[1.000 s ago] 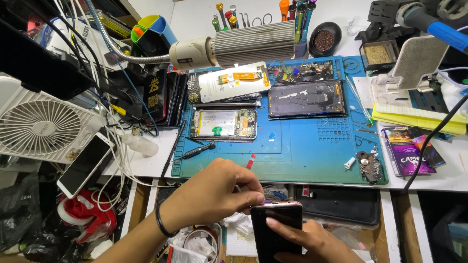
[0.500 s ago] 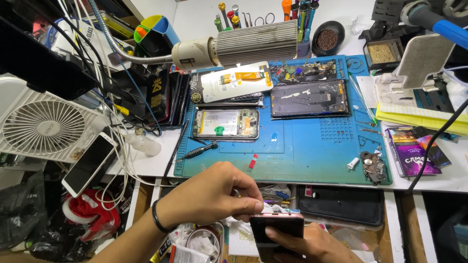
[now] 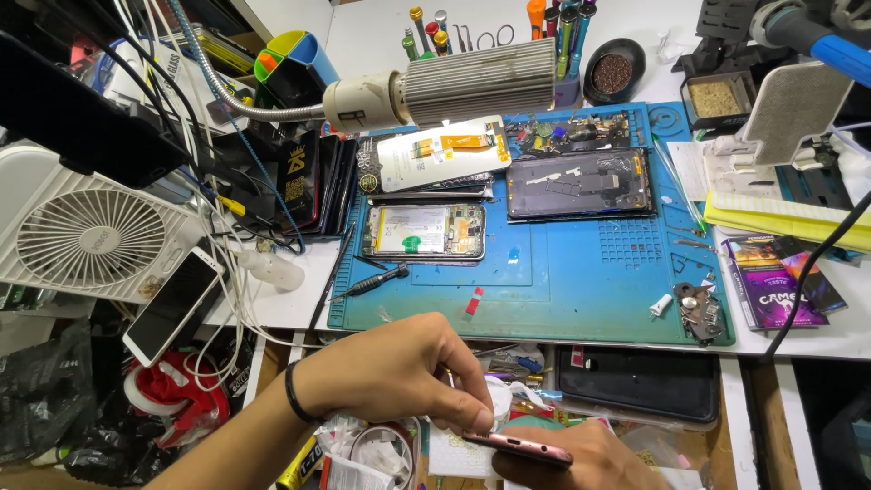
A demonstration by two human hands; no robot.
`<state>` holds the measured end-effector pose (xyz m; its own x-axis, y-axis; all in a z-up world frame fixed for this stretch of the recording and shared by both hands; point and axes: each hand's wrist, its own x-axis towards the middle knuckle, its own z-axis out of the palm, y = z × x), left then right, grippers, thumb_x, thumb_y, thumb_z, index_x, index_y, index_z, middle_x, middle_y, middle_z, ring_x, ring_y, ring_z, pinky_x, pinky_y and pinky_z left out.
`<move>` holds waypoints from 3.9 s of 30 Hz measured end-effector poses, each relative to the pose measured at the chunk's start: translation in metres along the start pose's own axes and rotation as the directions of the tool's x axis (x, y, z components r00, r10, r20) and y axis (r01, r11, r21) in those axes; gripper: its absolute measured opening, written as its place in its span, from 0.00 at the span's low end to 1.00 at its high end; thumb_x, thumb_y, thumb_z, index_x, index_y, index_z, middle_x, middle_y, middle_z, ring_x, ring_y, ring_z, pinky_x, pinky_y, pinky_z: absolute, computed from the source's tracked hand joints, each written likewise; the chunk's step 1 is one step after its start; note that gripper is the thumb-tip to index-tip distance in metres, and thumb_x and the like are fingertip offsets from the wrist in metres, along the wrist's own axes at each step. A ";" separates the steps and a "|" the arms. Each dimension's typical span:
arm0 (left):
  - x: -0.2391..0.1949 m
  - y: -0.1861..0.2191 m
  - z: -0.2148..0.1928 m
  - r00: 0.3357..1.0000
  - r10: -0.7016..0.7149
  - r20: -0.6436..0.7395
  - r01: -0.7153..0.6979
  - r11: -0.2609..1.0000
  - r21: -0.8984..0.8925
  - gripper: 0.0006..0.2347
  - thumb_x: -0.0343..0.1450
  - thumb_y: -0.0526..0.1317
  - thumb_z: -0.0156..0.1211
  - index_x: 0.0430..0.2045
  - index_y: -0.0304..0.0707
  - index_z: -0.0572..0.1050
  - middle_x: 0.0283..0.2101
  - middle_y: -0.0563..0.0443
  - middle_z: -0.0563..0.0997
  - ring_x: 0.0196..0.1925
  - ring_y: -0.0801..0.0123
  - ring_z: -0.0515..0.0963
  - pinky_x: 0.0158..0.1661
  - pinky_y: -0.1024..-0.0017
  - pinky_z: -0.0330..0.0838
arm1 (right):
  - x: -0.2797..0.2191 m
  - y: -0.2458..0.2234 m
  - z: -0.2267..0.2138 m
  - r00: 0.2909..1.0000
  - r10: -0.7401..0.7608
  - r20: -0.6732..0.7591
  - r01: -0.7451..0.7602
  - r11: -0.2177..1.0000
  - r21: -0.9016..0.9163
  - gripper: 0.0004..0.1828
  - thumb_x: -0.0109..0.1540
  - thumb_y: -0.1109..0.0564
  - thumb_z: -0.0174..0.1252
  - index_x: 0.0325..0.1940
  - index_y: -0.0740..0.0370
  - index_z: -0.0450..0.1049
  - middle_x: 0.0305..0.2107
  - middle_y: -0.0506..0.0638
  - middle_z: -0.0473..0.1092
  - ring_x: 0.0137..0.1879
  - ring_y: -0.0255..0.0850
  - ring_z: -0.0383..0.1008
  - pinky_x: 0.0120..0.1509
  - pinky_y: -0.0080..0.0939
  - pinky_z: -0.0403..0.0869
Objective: The person wipes the screen and edges of a smartphone with a white cloth, then uses a small red tool to clean the top edge and ports. The person repeatedly wipes and inspects the device on a cluttered workbench.
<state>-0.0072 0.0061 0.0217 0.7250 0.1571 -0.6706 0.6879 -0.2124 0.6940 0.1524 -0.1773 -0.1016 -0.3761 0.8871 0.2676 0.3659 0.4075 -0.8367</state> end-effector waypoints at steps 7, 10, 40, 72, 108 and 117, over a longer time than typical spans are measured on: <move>0.001 -0.004 -0.003 0.990 -0.040 0.134 0.061 0.986 -0.155 0.08 0.65 0.42 0.71 0.30 0.39 0.87 0.30 0.54 0.86 0.33 0.77 0.81 0.38 0.79 0.72 | -0.020 0.036 0.023 0.993 0.103 -0.052 -0.103 0.995 -0.001 0.19 0.64 0.45 0.65 0.58 0.49 0.78 0.31 0.43 0.81 0.25 0.36 0.78 0.27 0.39 0.71; 0.001 -0.006 -0.002 0.985 -0.044 0.165 0.077 0.978 -0.194 0.08 0.64 0.41 0.71 0.30 0.38 0.86 0.30 0.52 0.86 0.34 0.76 0.82 0.40 0.79 0.74 | -0.031 0.053 0.032 0.968 0.251 0.027 -0.252 0.967 0.027 0.24 0.62 0.37 0.65 0.62 0.39 0.76 0.36 0.42 0.85 0.32 0.37 0.84 0.32 0.41 0.73; 0.059 -0.091 0.057 0.849 0.418 0.325 0.096 0.482 -0.871 0.44 0.75 0.53 0.57 0.76 0.54 0.27 0.79 0.52 0.44 0.77 0.63 0.54 0.70 0.60 0.51 | -0.022 0.047 0.028 0.689 0.701 0.184 -0.703 0.585 0.404 0.13 0.62 0.43 0.62 0.43 0.48 0.85 0.36 0.43 0.81 0.40 0.31 0.80 0.48 0.35 0.75; -0.165 -0.324 0.091 -0.321 -0.702 -0.635 -0.573 0.678 -0.461 0.13 0.75 0.34 0.56 0.54 0.37 0.73 0.42 0.49 0.77 0.33 0.74 0.78 0.31 0.76 0.77 | 0.044 -0.027 0.026 0.288 0.943 -0.167 -0.626 0.318 0.712 0.62 0.51 0.88 0.55 0.82 0.45 0.55 0.66 0.52 0.67 0.61 0.46 0.68 0.70 0.49 0.65; -0.144 -0.387 0.094 -0.092 -0.868 -0.487 -0.866 0.312 -0.391 0.06 0.72 0.28 0.61 0.39 0.25 0.75 0.46 0.40 0.79 0.50 0.53 0.82 0.58 0.63 0.82 | 0.016 0.008 0.026 0.416 0.899 -0.141 -0.568 0.378 0.731 0.64 0.47 0.87 0.56 0.81 0.45 0.53 0.72 0.42 0.61 0.64 0.40 0.66 0.72 0.47 0.66; -0.135 -0.435 0.102 0.207 -0.918 -0.339 -0.897 -0.040 -0.439 0.10 0.75 0.42 0.59 0.43 0.35 0.73 0.49 0.44 0.69 0.65 0.53 0.73 0.64 0.51 0.74 | 0.012 0.009 0.021 0.457 0.871 -0.181 -0.617 0.457 0.641 0.62 0.47 0.82 0.60 0.80 0.45 0.52 0.77 0.38 0.54 0.77 0.32 0.59 0.73 0.42 0.66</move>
<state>-0.4080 -0.0211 -0.2166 -0.4699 0.5547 -0.6867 -0.6633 0.2913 0.6893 0.1330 -0.1677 -0.1156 0.3008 0.7992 -0.5204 -0.1460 -0.5006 -0.8533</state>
